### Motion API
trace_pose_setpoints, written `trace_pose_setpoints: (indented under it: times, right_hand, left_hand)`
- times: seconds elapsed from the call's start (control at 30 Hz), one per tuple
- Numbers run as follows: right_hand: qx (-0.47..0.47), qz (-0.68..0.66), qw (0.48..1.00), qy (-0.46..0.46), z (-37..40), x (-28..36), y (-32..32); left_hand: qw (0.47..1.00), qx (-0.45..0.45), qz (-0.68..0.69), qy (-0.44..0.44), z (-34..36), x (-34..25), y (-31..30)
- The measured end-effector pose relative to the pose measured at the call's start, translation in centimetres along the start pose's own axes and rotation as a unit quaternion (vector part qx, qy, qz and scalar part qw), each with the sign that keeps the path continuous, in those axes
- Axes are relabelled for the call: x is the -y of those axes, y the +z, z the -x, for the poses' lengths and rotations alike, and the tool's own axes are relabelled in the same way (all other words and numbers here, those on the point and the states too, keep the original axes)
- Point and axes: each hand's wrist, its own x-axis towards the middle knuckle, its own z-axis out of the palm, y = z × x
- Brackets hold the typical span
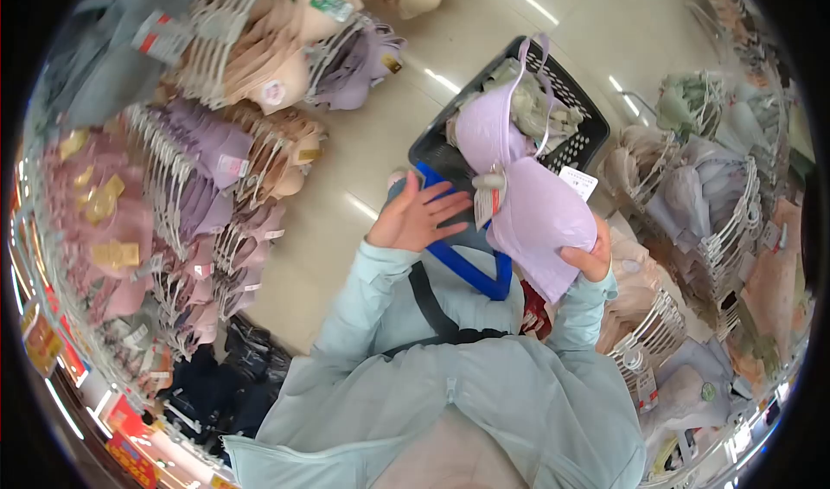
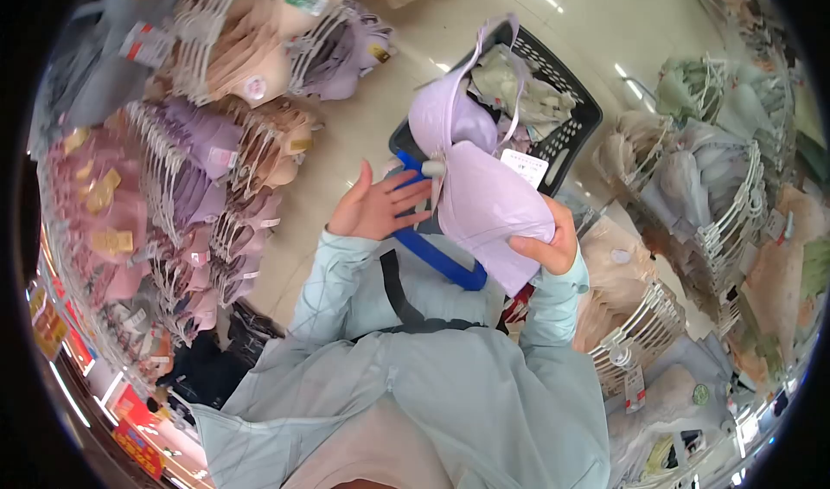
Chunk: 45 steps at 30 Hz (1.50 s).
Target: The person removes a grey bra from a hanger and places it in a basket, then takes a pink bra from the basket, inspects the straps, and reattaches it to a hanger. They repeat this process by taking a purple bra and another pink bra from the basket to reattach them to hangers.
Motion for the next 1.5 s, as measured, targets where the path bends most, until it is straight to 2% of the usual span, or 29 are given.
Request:
trace_pose_setpoints:
  times: [0.07,0.1,0.17,0.23,0.3,0.33,0.37,0.43,0.47,0.53,0.57,0.6,0.63,0.73,0.8,0.83,0.87,0.9,0.93,1.0,1.07,1.13,1.17,1.23,1.33,1.37,1.4,1.47,1.5]
  right_hand:
    - [0.028,-0.021,0.999,-0.003,0.4,-0.5,1.5]
    - [0.044,-0.047,0.998,0.001,0.4,-0.6,2.2]
    - [0.108,-0.015,0.994,0.003,-0.2,-0.2,3.4]
    - [0.181,0.016,0.983,0.008,-1.0,-0.1,4.4]
    - [0.184,0.173,0.967,-0.018,-2.0,-0.5,5.5]
    - [0.202,0.181,0.962,-0.024,-2.6,0.1,6.9]
    - [0.224,0.184,0.957,-0.028,-3.2,-0.1,7.6]
    - [0.228,0.337,0.911,-0.071,-4.5,-0.9,8.7]
    - [0.268,0.398,0.87,-0.113,-5.3,-1.1,9.5]
    - [0.3,0.437,0.836,-0.139,-6.2,-1.1,12.3]
    - [0.315,0.47,0.809,-0.158,-6.6,-1.3,13.8]
    - [0.316,0.473,0.801,-0.187,-7.2,-1.8,15.0]
    - [0.298,0.469,0.788,-0.265,-7.4,-2.0,16.7]
    - [0.328,0.39,0.805,-0.305,-7.9,-2.3,22.3]
    - [0.39,0.25,0.863,-0.204,-7.5,-3.2,25.4]
    - [0.396,0.254,0.859,-0.204,-7.7,-4.2,26.3]
    - [0.381,0.205,0.897,-0.091,-8.0,-5.6,26.9]
    - [0.359,0.154,0.92,0.023,-7.7,-6.0,28.2]
    - [0.366,0.159,0.917,0.023,-7.5,-5.7,29.2]
    - [0.373,0.034,0.914,0.154,-6.6,-4.6,31.2]
    - [0.371,0.017,0.919,0.129,-5.7,-4.3,32.4]
    - [0.354,-0.02,0.93,0.095,-5.3,-4.3,32.7]
    - [0.355,-0.017,0.93,0.095,-5.3,-4.1,32.4]
    - [0.42,0.001,0.899,0.122,-5.9,-3.3,31.5]
    - [0.43,0.003,0.893,0.132,-6.2,-2.4,30.5]
    - [0.427,-0.006,0.896,0.119,-5.9,-2.1,30.4]
    - [0.417,-0.014,0.901,0.118,-5.5,-1.7,30.3]
    - [0.439,-0.03,0.89,0.118,-5.4,-1.6,30.0]
    - [0.459,-0.05,0.879,0.117,-5.5,-1.5,29.8]
  left_hand:
    - [0.99,0.111,0.085,-0.035,0.6,-0.1,-0.7]
    - [0.989,0.117,0.086,-0.02,1.2,-0.2,-0.2]
    - [0.987,0.007,0.157,0.016,2.7,-0.7,1.1]
    - [0.985,0.012,0.152,0.084,3.7,-1.1,-0.5]
    - [0.957,0.071,0.18,0.216,5.6,-1.9,-1.8]
    - [0.933,0.162,0.235,0.219,6.9,-2.4,-2.6]
    - [0.927,0.163,0.238,0.241,8.2,-2.6,-3.1]
    - [0.931,0.0,0.171,0.324,11.0,-2.7,-3.2]
    - [0.923,0.001,0.176,0.341,12.0,-2.4,-3.8]
    - [0.885,0.093,0.289,0.354,13.8,-1.6,-5.1]
    - [0.877,0.098,0.293,0.367,14.5,-1.1,-5.6]
    - [0.865,0.167,0.306,0.362,15.2,-0.7,-5.9]
    - [0.848,0.236,0.316,0.354,15.7,-0.2,-6.1]
    - [0.845,0.187,0.336,0.371,16.8,1.1,-6.2]
    - [0.849,0.193,0.317,0.375,17.4,1.7,-7.2]
    - [0.858,0.194,0.296,0.373,17.6,1.9,-7.8]
    - [0.854,0.196,0.3,0.377,17.9,2.3,-8.3]
    - [0.864,0.177,0.251,0.399,18.1,2.5,-8.8]
    - [0.87,0.158,0.201,0.422,18.2,2.7,-9.1]
    - [0.87,0.098,0.117,0.468,18.2,3.5,-9.8]
    - [0.862,0.035,0.029,0.506,18.5,4.3,-10.7]
    - [0.841,-0.076,-0.212,0.492,19.2,4.9,-11.6]
    - [0.841,-0.075,-0.21,0.494,19.7,5.2,-12.2]
    - [0.86,-0.157,-0.381,0.301,21.4,5.6,-13.6]
    - [0.861,-0.116,-0.35,0.35,21.7,6.4,-18.4]
    - [0.85,-0.227,-0.319,0.352,22.1,5.7,-18.9]
    - [0.828,-0.336,-0.283,0.349,22.4,5.0,-19.0]
    - [0.637,-0.473,-0.324,0.516,22.8,2.5,-16.0]
    - [0.604,-0.464,-0.34,0.552,22.5,1.4,-15.5]
